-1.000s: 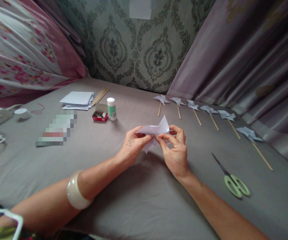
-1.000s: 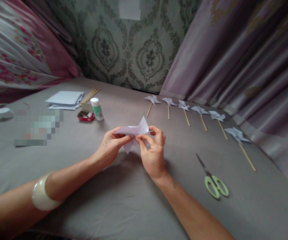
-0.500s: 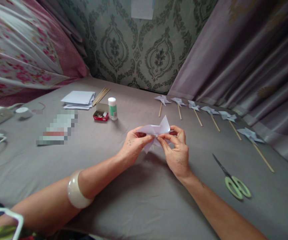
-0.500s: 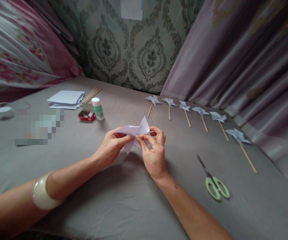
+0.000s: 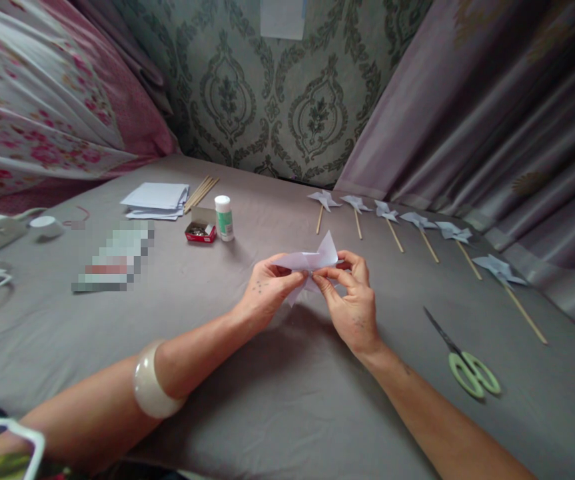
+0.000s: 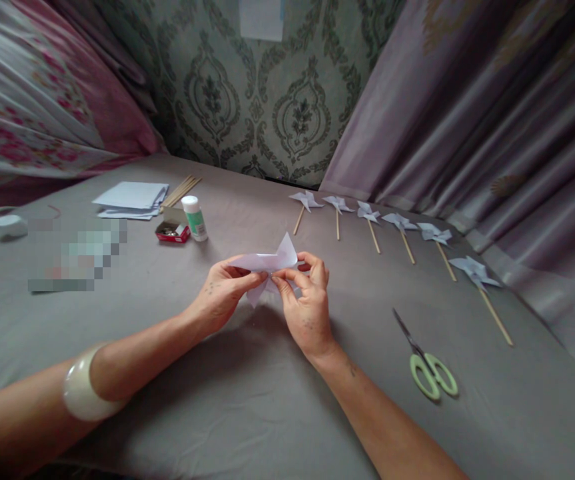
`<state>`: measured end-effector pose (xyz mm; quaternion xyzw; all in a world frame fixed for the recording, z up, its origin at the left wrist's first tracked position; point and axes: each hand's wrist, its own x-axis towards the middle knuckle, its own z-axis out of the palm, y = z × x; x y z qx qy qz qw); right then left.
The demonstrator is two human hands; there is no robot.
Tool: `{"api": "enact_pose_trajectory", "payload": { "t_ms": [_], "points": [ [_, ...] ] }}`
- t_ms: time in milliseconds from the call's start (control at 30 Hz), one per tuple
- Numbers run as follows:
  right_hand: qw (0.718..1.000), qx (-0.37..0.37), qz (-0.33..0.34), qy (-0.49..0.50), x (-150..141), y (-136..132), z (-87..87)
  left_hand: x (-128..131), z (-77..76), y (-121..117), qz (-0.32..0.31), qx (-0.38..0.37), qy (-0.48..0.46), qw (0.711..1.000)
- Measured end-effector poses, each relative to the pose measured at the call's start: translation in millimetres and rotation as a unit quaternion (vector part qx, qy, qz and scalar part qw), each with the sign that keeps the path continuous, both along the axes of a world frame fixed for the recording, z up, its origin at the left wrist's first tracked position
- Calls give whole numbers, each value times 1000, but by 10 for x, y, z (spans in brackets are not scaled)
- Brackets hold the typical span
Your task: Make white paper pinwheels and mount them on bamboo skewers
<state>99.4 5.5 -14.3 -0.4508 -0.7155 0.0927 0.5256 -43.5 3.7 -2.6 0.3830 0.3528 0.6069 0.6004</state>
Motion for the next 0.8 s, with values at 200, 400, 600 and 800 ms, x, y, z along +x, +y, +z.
{"api": "enact_pose_trajectory", "payload": {
  "t_ms": [200, 400, 600, 800],
  "points": [
    [1000, -15, 5, 8, -2, 7, 33, -13, 34, -19, -14, 19, 21, 999],
    [997, -66, 18, 32, 10, 34, 47, -9, 60, -21, -12, 29, 64, 997],
    [987, -136, 43, 75, 25, 85, 39, -22, 49, -7, -17, 34, 88, 995],
    [972, -189, 69, 124, 22, 99, 74, -31, 64, 5, -12, 36, 103, 994]
  ]
}}
